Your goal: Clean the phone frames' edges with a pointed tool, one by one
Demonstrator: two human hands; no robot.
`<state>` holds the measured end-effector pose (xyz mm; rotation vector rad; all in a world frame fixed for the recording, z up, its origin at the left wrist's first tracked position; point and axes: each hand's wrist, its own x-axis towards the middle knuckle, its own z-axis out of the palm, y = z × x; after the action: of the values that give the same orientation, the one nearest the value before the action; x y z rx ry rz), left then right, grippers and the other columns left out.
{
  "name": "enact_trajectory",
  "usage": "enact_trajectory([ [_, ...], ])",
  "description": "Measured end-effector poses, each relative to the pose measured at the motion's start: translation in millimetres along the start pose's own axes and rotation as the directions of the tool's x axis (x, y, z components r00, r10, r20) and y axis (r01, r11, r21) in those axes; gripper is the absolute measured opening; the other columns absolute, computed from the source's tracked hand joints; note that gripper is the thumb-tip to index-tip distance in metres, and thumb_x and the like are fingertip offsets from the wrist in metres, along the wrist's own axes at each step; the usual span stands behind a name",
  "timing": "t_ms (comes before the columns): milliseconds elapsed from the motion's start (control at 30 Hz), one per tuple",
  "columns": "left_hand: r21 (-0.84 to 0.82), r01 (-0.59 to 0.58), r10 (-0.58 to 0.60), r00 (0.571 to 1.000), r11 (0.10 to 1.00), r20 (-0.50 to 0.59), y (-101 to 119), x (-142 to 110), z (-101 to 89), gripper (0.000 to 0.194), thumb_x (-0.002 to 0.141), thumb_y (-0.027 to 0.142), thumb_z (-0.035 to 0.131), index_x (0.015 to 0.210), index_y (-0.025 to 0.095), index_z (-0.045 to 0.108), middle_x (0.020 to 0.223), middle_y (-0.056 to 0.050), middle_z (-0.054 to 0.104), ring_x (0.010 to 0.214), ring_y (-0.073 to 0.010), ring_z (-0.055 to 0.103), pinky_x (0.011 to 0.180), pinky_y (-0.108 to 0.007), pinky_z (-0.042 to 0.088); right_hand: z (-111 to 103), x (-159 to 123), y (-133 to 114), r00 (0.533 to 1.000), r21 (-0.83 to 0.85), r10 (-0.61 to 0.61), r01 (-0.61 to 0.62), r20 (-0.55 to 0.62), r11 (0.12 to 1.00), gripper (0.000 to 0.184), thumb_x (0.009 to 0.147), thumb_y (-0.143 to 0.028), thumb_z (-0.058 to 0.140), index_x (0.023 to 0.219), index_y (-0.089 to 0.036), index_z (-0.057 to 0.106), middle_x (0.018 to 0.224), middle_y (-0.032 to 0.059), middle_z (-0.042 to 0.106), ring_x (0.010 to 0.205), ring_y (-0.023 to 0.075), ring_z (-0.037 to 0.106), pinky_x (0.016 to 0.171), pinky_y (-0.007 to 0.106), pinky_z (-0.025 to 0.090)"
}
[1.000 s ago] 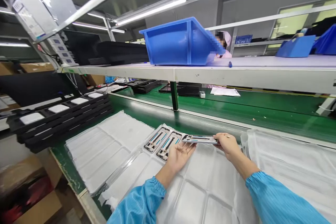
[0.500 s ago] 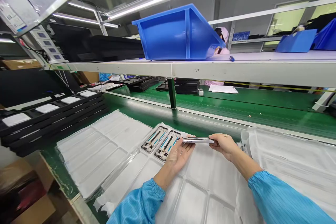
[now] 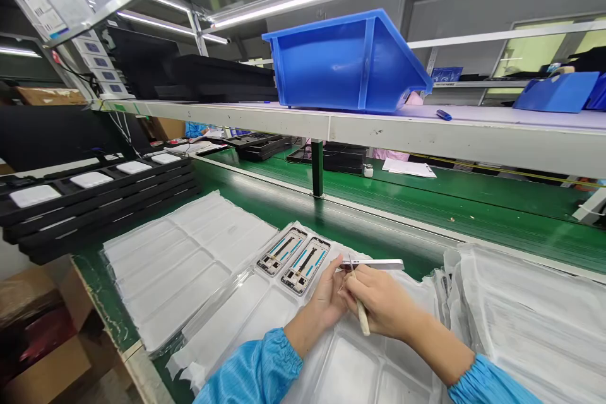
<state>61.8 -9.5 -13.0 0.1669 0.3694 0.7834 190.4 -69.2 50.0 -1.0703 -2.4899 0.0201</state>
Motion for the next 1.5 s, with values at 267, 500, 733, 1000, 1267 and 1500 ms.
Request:
enact_trajectory([
  [267,0.021,0.127,-0.127,0.992,0.992,-0.019,-6.6,-7.9,6.0,0.04,0.086,0.047,0.062,0.083,0.008,0.067,0.068,-0.008,0.065,0.062,-0.0177,0.062,0.061,-0.026,0.047,13.1,-3.7,3.4,0.975,-0.068,-0.015,0.031,0.223,0.997,0.018,0.082,-0.003,0.048,0.08,-0.02,0.05,0.082,0.0063,0.063,0.075,0.0212,0.053,0.064,0.032,0.041],
  [500,0.112,0.098,-0.096,0.995,0.989,-0.017,-4.9,-8.9,7.8,0.059,0.087,0.062,0.052,0.083,0.005,0.07,0.073,-0.015,0.069,0.071,-0.024,0.067,0.058,-0.027,0.047,18.1,-1.2,0.6,0.959,-0.134,0.006,0.033,0.284,0.99,0.023,0.089,-0.002,0.047,0.076,-0.02,0.049,0.08,0.005,0.063,0.075,0.0208,0.056,0.066,0.031,0.04],
  [733,0.178,0.095,-0.108,0.992,0.979,0.066,-5.2,-9.9,8.0,0.06,0.085,0.063,0.054,0.088,0.005,0.07,0.077,-0.016,0.071,0.077,-0.0257,0.068,0.063,-0.029,0.048,12.8,1.1,-5.2,0.969,-0.124,0.036,-0.005,0.245,0.992,0.025,0.082,0.003,0.043,0.078,-0.021,0.046,0.077,0.0032,0.057,0.068,0.019,0.049,0.06,0.029,0.037],
  [1000,0.206,0.045,-0.059,0.996,0.978,0.064,-7.4,-13.0,12.2,0.056,0.075,0.063,0.067,0.086,0.008,0.071,0.074,-0.013,0.071,0.078,-0.0281,0.069,0.067,-0.032,0.052,12.1,2.1,-5.7,0.949,-0.016,0.095,-0.094,0.299,0.995,0.028,0.074,0.006,0.044,0.078,-0.022,0.041,0.08,0.0025,0.057,0.071,0.0179,0.049,0.063,0.029,0.039],
  [1267,0.224,0.035,-0.051,0.997,0.974,0.065,-5.7,-16.4,15.9,0.053,0.07,0.062,0.072,0.081,0.01,0.069,0.074,-0.012,0.07,0.079,-0.0275,0.069,0.067,-0.032,0.051,12.6,2.7,-3.8,0.956,-0.009,0.117,-0.119,0.27,0.993,0.025,0.074,0.002,0.042,0.076,-0.023,0.038,0.077,0.0024,0.055,0.067,0.0172,0.045,0.058,0.028,0.034],
  [1500,0.205,-0.077,0.068,0.996,0.976,0.051,-2.1,-8.6,5.5,0.048,0.069,0.058,0.077,0.078,0.012,0.068,0.073,-0.007,0.068,0.069,-0.0183,0.062,0.063,-0.026,0.044,7.5,-1.1,0.0,0.986,0.088,0.142,-0.15,0.092,0.985,0.029,0.072,0.003,0.038,0.075,-0.024,0.029,0.071,-0.0024,0.05,0.06,0.014,0.042,0.054,0.024,0.032],
])
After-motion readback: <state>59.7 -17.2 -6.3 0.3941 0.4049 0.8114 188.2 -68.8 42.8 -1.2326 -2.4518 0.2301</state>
